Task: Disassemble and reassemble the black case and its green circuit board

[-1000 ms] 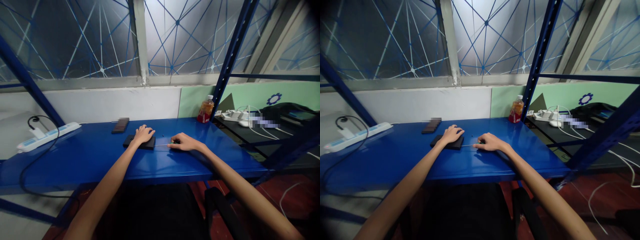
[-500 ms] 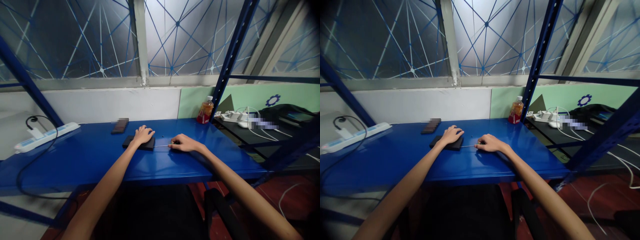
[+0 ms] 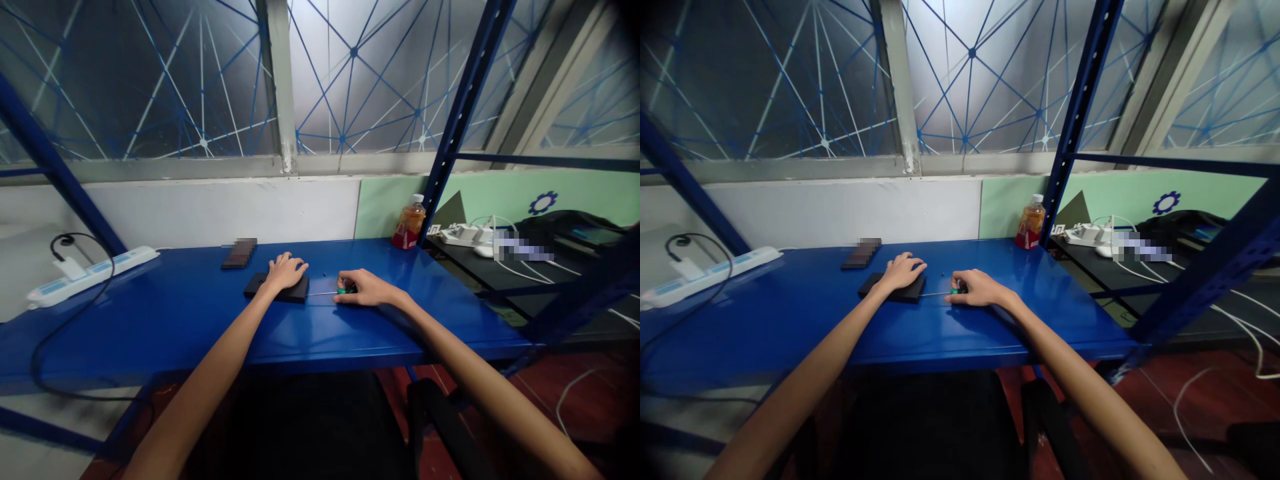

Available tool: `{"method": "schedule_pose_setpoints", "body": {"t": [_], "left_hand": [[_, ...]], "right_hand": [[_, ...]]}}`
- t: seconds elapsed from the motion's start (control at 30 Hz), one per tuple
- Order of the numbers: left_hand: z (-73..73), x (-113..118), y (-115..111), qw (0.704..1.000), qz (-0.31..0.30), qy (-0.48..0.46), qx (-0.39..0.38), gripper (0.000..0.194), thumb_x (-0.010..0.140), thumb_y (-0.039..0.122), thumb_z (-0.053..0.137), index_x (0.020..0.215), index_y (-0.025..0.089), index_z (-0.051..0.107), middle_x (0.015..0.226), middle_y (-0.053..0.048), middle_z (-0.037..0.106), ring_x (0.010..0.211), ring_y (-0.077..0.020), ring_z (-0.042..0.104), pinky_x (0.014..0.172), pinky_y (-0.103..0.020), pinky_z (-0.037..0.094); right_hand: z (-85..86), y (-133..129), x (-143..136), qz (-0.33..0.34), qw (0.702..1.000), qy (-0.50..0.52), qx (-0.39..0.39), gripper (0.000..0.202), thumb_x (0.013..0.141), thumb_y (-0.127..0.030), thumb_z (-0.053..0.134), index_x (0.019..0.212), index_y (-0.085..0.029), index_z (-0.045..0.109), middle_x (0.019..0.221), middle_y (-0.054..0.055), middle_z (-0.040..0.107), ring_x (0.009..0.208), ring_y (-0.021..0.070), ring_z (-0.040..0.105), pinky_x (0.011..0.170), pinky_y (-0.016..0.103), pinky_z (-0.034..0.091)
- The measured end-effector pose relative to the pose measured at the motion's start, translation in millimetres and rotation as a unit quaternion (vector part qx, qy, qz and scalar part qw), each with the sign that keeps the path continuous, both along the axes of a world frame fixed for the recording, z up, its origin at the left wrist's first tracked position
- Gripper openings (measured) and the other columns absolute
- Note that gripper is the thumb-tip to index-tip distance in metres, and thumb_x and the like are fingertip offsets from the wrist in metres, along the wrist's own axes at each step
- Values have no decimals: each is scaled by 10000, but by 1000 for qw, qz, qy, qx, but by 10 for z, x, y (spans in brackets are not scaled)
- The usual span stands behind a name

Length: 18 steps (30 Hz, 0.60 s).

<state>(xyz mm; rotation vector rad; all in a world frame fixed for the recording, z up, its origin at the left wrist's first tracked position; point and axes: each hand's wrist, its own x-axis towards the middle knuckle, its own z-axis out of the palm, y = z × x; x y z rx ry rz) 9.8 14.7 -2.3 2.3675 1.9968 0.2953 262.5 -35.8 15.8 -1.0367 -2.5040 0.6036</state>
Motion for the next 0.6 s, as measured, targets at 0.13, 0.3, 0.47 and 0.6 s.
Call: {"method": "schedule_pose_setpoints", "body": {"t": [0.13, 0.3, 0.47, 0.6], "left_hand": [[10, 3, -6, 1000, -5, -1, 0, 487, 948, 564, 301, 1213, 318, 626, 1387, -113, 471, 1284, -338, 420, 1019, -556, 332], [13, -3, -4, 1000, -23, 2, -2, 487, 952, 546, 295, 1212, 295, 621, 1341, -102, 539, 1223, -328, 493, 994, -529, 374], [6, -8, 7, 999, -31, 4, 5, 484, 953, 540, 296, 1207, 285, 620, 1289, -92, 591, 1196, -311, 520, 972, -485, 407], [-1, -13, 18, 999, -34, 8, 7, 488, 949, 543, 295, 1199, 285, 626, 1284, -96, 594, 1186, -318, 527, 955, -494, 419]], "right_hand": [[26, 2, 14, 4, 1000, 13, -15, 392, 890, -515, 519, 788, -153, 631, 690, 24, 608, 596, 115, 463, 570, 240, 284], [2, 47, 50, -1, 1000, -7, -19, 463, 801, -589, 599, 705, -141, 664, 608, 0, 561, 548, 99, 394, 532, 247, 238], [-43, 72, 63, -9, 1000, 0, -8, 486, 758, -613, 627, 663, -137, 637, 594, -17, 526, 545, 88, 351, 531, 249, 217], [-43, 68, 59, -2, 1000, -4, -11, 487, 765, -611, 619, 656, -137, 626, 577, -27, 492, 544, 85, 322, 530, 252, 198]]}}
